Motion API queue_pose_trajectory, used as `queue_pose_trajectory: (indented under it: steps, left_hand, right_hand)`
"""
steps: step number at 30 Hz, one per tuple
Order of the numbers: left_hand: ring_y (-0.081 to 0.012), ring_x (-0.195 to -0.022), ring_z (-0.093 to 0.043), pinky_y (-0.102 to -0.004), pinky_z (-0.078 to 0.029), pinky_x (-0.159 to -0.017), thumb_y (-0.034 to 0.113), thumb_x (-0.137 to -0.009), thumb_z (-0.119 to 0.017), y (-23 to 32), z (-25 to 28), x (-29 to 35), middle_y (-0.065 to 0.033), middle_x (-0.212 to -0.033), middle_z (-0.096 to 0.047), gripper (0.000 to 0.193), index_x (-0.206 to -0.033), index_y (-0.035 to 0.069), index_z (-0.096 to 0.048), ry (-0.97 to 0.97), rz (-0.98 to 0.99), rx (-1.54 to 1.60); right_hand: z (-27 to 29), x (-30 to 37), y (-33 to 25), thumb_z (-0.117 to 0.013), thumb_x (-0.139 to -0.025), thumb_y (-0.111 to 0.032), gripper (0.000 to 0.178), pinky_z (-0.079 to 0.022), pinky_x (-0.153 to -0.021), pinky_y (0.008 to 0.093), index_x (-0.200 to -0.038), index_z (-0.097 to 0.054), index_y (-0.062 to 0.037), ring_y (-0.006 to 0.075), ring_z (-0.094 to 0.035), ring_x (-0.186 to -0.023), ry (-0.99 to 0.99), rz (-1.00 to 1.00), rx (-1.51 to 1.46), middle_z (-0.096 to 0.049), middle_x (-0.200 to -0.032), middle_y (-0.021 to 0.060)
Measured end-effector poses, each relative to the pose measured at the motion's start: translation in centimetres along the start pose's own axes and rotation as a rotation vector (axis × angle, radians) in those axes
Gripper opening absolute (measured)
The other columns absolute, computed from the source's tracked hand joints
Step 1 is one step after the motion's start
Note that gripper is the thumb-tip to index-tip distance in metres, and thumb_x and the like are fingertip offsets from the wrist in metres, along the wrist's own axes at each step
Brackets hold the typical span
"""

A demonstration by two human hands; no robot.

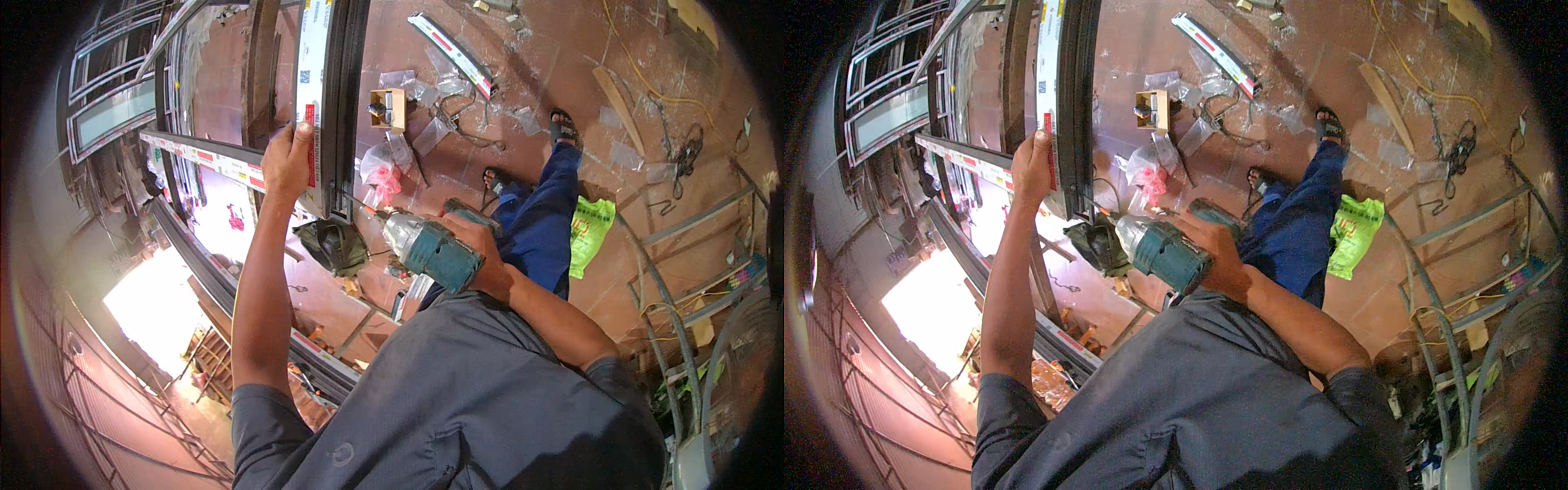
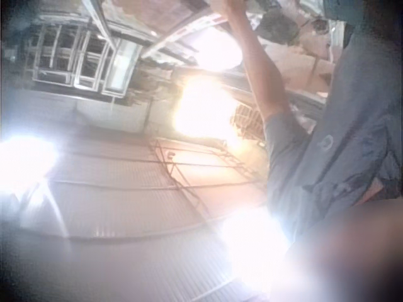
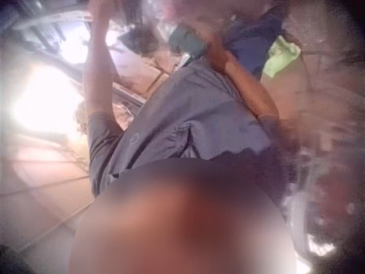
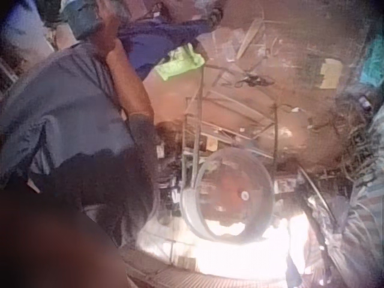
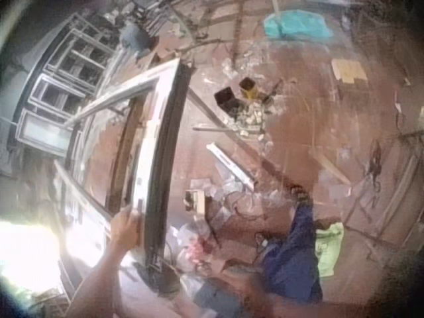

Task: The person assembles a window frame by aligning metal profiles, drilling holes, and inserting rubber seals. They use a cordless drill and scissors to cut and fit the seals into the frame grooves.

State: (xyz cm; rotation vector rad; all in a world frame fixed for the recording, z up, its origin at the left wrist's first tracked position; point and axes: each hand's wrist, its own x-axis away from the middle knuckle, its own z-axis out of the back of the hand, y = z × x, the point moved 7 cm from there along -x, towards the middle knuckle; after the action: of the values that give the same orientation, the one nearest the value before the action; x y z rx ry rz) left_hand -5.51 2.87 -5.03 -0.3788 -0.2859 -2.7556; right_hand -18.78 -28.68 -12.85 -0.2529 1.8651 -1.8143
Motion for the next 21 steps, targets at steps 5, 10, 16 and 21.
queue_pose_trajectory:
  steps: [5,10,16,21]
  left_hand:
    - [-0.0460,-0.098,-0.069,-0.0509,-0.049,-0.086,0.076,-0.103,-0.037,-0.3,0.0,0.0,-0.0252,-0.096,-0.073,0.084,-0.118,0.001,-0.071,0.005,-0.005,0.007]
    - [-0.0436,-0.093,-0.070,-0.0494,-0.050,-0.082,0.075,-0.103,-0.038,-1.4,-0.6,-0.1,-0.0239,-0.095,-0.073,0.084,-0.119,0.000,-0.071,-0.002,0.007,0.073]
    - [-0.0420,-0.090,-0.070,-0.0490,-0.050,-0.081,0.073,-0.104,-0.039,-1.6,-0.6,-0.1,-0.0243,-0.093,-0.073,0.083,-0.116,-0.003,-0.071,0.015,-0.022,0.075]
    - [-0.0399,-0.088,-0.070,-0.0478,-0.050,-0.080,0.073,-0.104,-0.039,-1.6,-0.3,-0.3,-0.0237,-0.091,-0.072,0.083,-0.113,-0.004,-0.071,0.033,-0.044,0.101]
  right_hand:
    - [-0.5,-0.3,0.5,-0.082,-0.080,-0.022,0.054,-0.060,-0.088,0.0436,-0.128,-0.069,-0.0009,0.0387,-0.074,-0.102,0.096,0.009,-0.069,-0.073,-0.121,0.0203]
    - [-0.5,-0.9,0.6,-0.081,-0.083,-0.021,0.055,-0.061,-0.087,0.0432,-0.132,-0.068,-0.0009,0.0369,-0.075,-0.101,0.074,-0.055,-0.108,-0.074,-0.119,0.0189]
    - [0.1,-0.7,0.6,-0.081,-0.083,-0.023,0.058,-0.060,-0.083,0.0429,-0.135,-0.067,-0.0032,0.0360,-0.074,-0.095,0.082,-0.049,-0.172,-0.074,-0.115,0.0182]
    - [-0.7,-0.7,0.8,-0.081,-0.083,-0.027,0.062,-0.060,-0.077,0.0458,-0.138,-0.065,-0.0037,0.0364,-0.073,-0.090,0.052,-0.069,-0.156,-0.074,-0.108,0.0167]
